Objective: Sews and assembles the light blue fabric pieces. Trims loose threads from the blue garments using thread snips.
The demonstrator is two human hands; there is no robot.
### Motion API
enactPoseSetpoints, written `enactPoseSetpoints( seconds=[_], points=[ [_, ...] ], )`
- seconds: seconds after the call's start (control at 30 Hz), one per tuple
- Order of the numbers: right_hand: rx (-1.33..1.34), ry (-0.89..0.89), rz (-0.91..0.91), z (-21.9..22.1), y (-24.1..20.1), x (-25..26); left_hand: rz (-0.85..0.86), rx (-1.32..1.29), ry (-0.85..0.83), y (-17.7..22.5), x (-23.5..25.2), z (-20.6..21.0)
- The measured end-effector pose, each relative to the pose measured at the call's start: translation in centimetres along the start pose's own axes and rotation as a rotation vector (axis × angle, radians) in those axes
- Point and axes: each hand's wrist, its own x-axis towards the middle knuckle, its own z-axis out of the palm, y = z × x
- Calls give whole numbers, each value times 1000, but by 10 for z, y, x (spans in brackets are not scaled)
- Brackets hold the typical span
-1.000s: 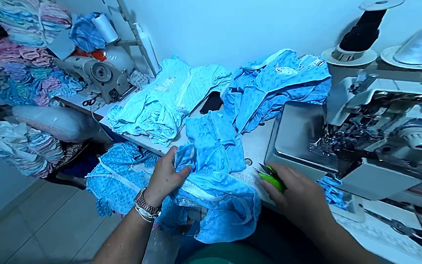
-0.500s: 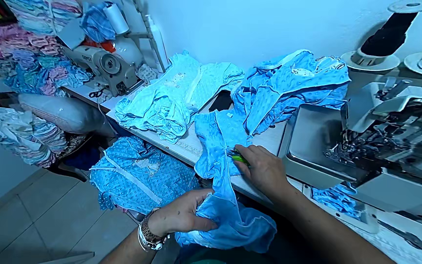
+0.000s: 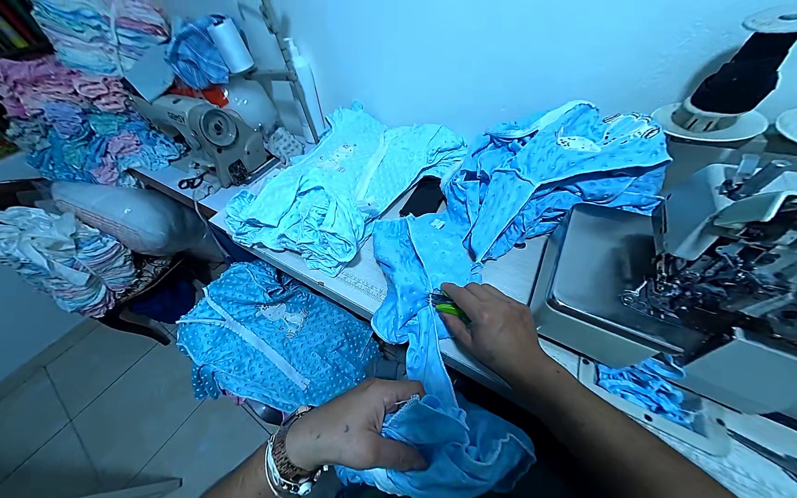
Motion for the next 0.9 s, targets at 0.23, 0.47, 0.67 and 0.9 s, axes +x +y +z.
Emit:
enactPoseSetpoints(
  seconds=[0.23,0.47,0.67,0.9],
  points=[
    [83,70,-96,-1,-3,1,27,22,-36,3,-1,5],
    [235,182,144,-17,-4,10,23,-6,-56,11,-16,-8],
    [179,-156,574,-9,-6,62,-37,-84,964,84,-38,-38],
    [368,60,755,-33,16,96,-17,262,1189,129,45,-116]
  ],
)
